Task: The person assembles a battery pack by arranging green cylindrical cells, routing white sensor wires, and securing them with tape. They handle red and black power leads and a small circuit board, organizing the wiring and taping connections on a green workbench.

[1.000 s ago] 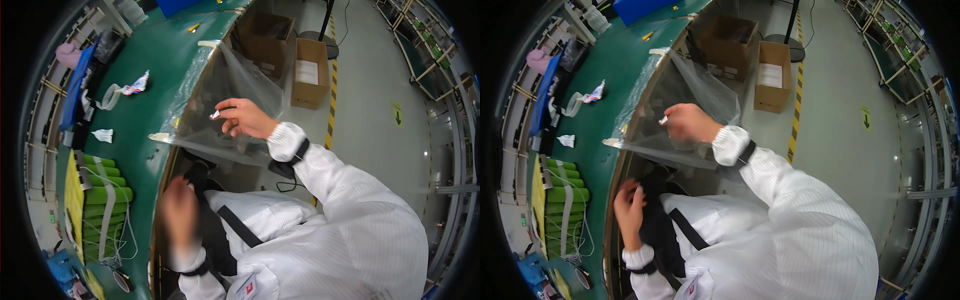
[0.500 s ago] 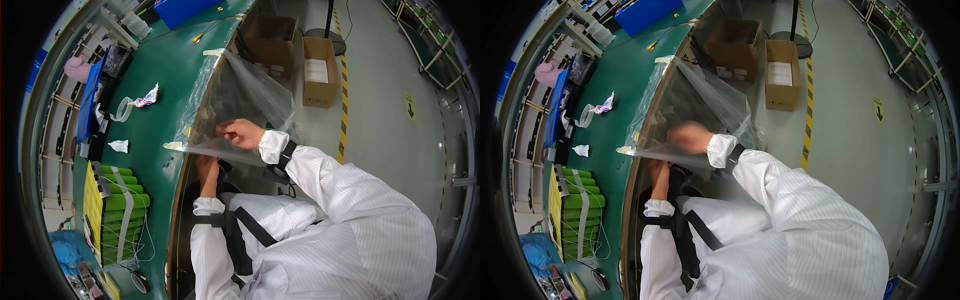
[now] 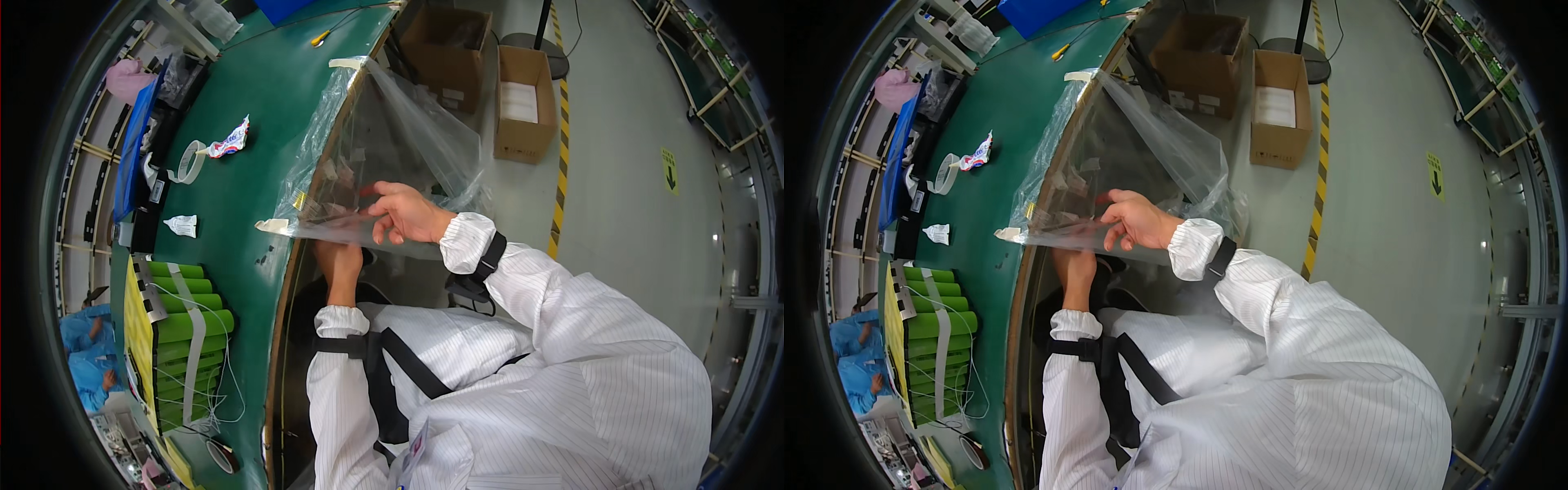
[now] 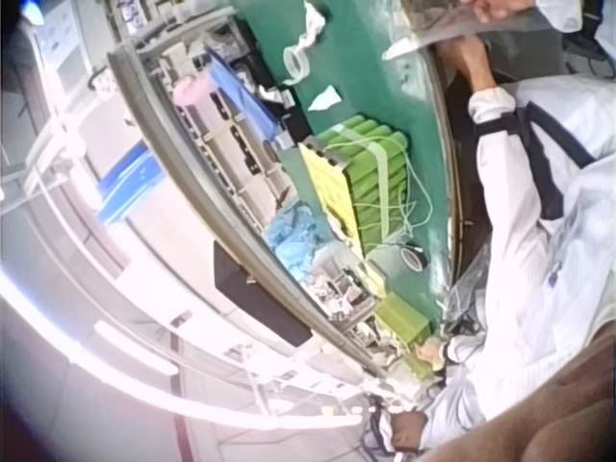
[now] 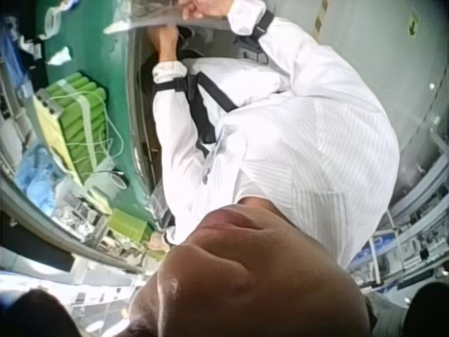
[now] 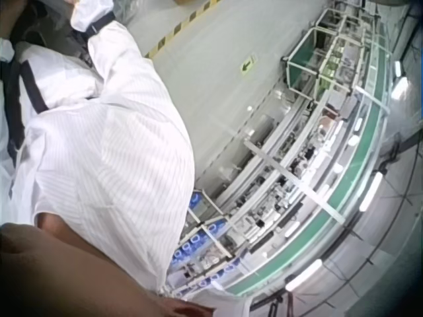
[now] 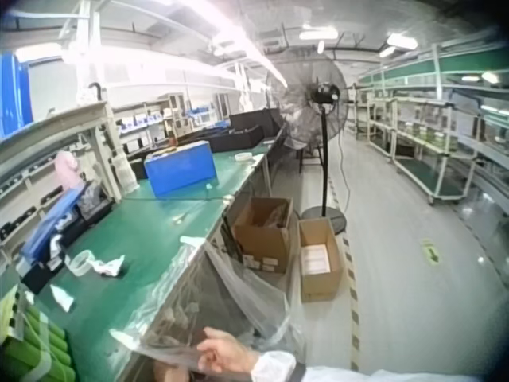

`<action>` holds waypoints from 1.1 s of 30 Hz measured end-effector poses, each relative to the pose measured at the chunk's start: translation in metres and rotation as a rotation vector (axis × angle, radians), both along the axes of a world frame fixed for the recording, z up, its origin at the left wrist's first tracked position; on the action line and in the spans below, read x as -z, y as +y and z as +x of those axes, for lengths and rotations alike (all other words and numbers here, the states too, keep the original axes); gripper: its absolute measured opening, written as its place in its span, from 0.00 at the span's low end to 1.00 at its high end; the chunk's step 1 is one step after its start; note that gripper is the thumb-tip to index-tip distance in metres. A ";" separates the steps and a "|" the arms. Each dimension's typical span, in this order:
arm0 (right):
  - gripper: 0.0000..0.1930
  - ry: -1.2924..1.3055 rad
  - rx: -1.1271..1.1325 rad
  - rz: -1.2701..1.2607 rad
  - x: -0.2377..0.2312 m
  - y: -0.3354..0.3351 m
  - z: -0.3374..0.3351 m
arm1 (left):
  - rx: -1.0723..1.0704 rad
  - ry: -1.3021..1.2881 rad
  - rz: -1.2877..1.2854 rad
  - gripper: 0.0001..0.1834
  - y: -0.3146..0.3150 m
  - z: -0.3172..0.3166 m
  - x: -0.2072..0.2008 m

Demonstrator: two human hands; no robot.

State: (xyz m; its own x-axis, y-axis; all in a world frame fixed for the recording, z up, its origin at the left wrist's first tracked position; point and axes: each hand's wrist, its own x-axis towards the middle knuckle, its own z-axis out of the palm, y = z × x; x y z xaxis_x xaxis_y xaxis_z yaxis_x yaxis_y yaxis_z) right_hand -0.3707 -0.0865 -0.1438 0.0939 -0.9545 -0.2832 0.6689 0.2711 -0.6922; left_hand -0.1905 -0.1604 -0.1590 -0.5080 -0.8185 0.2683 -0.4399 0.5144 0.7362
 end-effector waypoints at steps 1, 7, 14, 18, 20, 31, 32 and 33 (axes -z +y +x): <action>0.32 0.012 0.008 0.008 -0.006 0.004 -0.001 | 0.018 -0.043 -0.091 0.11 0.000 -0.001 0.001; 0.34 0.084 0.115 0.030 -0.018 0.030 -0.020 | -0.117 0.199 0.188 0.12 -0.004 -0.002 0.009; 0.15 0.469 0.140 -0.117 -0.047 0.052 -0.010 | -0.361 -0.173 0.149 0.11 -0.003 -0.001 0.018; 0.09 0.532 0.083 -0.317 -0.091 0.047 0.022 | -0.291 -0.397 0.060 0.20 0.022 0.022 0.029; 0.09 0.615 0.054 -0.436 -0.109 0.046 0.042 | -0.225 -0.449 0.253 0.22 0.045 0.033 -0.010; 0.59 1.546 0.495 -1.506 -0.197 -0.053 0.174 | -0.859 0.319 -0.362 0.17 0.172 0.313 -0.205; 0.60 1.560 0.492 -1.511 -0.202 -0.058 0.183 | -0.909 0.247 -0.325 0.18 0.166 0.332 -0.207; 0.60 1.594 0.496 -1.516 -0.207 -0.064 0.185 | -0.945 0.191 -0.285 0.20 0.157 0.346 -0.207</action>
State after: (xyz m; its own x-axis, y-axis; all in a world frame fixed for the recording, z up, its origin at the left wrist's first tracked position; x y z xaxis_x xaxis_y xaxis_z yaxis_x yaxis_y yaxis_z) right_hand -0.1858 -0.1503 0.0630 0.3638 -0.3393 0.8675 -0.6396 -0.7680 -0.0322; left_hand 0.1552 -0.0032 0.0476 0.3890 -0.7563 0.5261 -0.6459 0.1832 0.7411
